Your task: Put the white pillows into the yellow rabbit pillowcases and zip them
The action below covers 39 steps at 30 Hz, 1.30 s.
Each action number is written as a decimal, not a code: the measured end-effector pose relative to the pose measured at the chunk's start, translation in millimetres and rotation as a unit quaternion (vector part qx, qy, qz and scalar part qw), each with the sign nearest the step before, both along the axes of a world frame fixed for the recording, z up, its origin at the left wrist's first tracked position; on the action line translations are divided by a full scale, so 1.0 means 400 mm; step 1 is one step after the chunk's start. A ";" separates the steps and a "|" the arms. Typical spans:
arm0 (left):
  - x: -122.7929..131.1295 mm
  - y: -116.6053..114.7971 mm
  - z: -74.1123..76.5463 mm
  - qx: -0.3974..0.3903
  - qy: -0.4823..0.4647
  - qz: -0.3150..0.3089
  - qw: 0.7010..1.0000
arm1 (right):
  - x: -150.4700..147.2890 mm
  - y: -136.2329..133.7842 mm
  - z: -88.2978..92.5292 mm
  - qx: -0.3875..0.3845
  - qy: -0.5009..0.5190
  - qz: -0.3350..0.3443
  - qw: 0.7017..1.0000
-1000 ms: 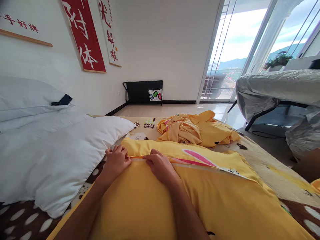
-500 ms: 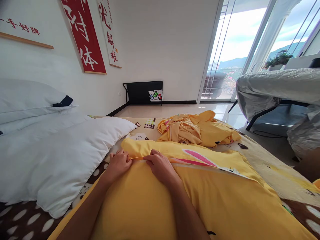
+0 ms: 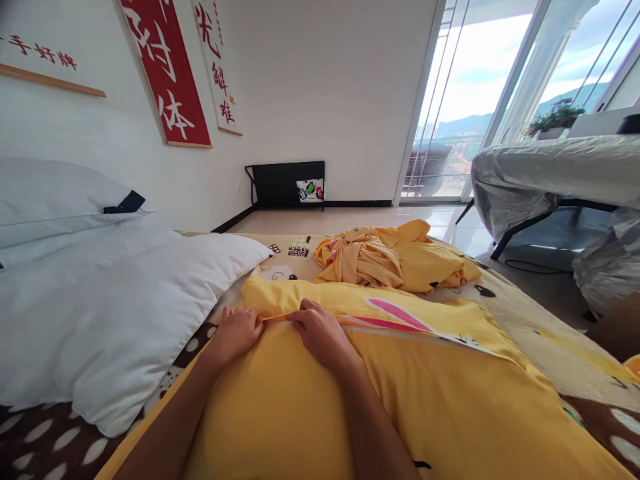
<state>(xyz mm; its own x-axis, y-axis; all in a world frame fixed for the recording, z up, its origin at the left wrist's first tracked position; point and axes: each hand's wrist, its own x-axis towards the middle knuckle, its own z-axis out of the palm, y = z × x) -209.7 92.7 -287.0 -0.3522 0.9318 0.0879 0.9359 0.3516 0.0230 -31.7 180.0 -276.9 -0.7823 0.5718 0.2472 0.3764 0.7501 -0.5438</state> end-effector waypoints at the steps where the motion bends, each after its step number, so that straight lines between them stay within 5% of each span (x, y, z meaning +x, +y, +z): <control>1: -0.006 -0.002 0.006 -0.005 -0.011 -0.004 1.000 | 0.000 0.000 0.000 -0.001 0.003 0.001 1.000; 15: 0.002 -0.014 0.045 -0.034 -0.048 0.035 0.998 | -0.002 0.000 -0.004 0.011 0.002 0.002 1.000; 28: 0.042 -0.007 0.008 0.007 0.067 0.031 0.997 | -0.002 -0.004 0.006 0.013 -0.011 -0.005 1.000; 39: 0.051 -0.010 0.012 -0.014 0.047 0.037 0.998 | -0.001 -0.004 0.005 0.017 -0.013 0.000 1.000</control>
<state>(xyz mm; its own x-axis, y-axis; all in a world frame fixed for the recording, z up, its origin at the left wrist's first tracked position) -189.5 88.6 -282.4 -0.4112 0.9063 0.0982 0.9051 0.4187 -0.0739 -32.2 178.2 -274.8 -0.7890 0.5629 0.2461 0.3897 0.7682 -0.5079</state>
